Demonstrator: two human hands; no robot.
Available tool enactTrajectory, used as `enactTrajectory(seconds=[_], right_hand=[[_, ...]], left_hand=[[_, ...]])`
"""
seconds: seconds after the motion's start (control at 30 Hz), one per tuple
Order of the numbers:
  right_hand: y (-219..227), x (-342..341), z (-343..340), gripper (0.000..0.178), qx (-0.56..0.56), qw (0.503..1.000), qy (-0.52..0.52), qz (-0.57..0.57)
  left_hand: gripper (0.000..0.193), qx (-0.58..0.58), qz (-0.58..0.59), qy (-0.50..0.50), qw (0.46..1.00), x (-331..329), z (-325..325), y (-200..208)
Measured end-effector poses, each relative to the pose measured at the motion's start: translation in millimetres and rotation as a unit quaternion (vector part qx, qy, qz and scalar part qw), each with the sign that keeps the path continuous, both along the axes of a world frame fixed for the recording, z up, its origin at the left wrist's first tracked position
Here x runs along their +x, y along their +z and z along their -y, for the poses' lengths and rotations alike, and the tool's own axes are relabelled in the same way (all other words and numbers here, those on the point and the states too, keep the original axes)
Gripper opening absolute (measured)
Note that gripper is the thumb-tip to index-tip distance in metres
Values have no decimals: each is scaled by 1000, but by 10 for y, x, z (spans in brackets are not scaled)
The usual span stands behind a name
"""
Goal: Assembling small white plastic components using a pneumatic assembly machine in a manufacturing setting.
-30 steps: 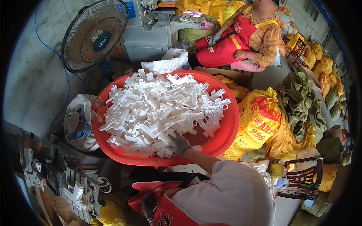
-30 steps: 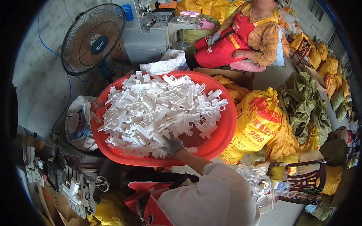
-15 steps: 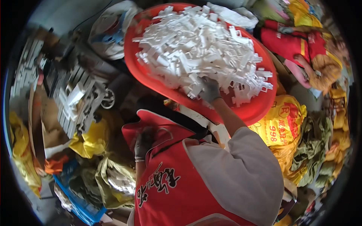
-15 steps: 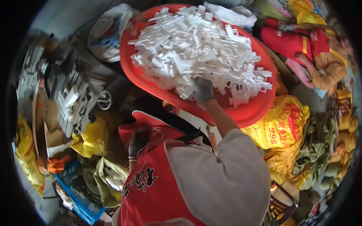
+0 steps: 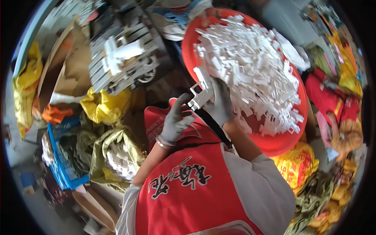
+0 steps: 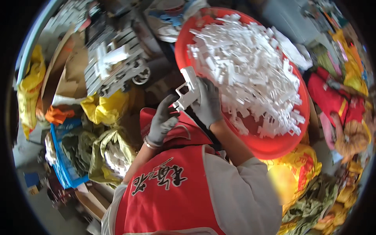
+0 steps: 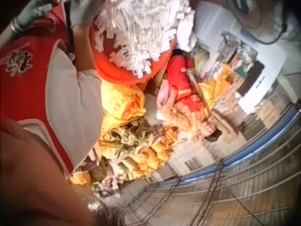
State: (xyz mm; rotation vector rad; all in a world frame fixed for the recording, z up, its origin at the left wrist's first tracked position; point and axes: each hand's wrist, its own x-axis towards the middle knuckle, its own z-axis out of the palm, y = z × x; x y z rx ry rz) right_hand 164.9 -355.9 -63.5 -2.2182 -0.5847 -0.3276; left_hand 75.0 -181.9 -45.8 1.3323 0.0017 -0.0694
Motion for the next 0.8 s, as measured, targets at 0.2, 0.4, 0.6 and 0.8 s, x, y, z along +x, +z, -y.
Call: enactTrajectory(seconds=[0.2, 0.4, 0.6, 0.8], right_hand=[[514, -283, 27, 57, 9, 889, 327, -321], [429, -306, -385, 60, 33, 932, 349, -93], [410, -315, -453, 68, -53, 917, 394, 17], [446, -348, -448, 58, -36, 916, 399, 38]], left_hand=[[22, -62, -5, 73, 995, -12, -259, 125], [58, -166, 48, 75, 982, -88, -305, -91], [50, -326, -38, 61, 943, -277, -438, 141], [51, -391, -45, -12, 919, -287, -519, 170]])
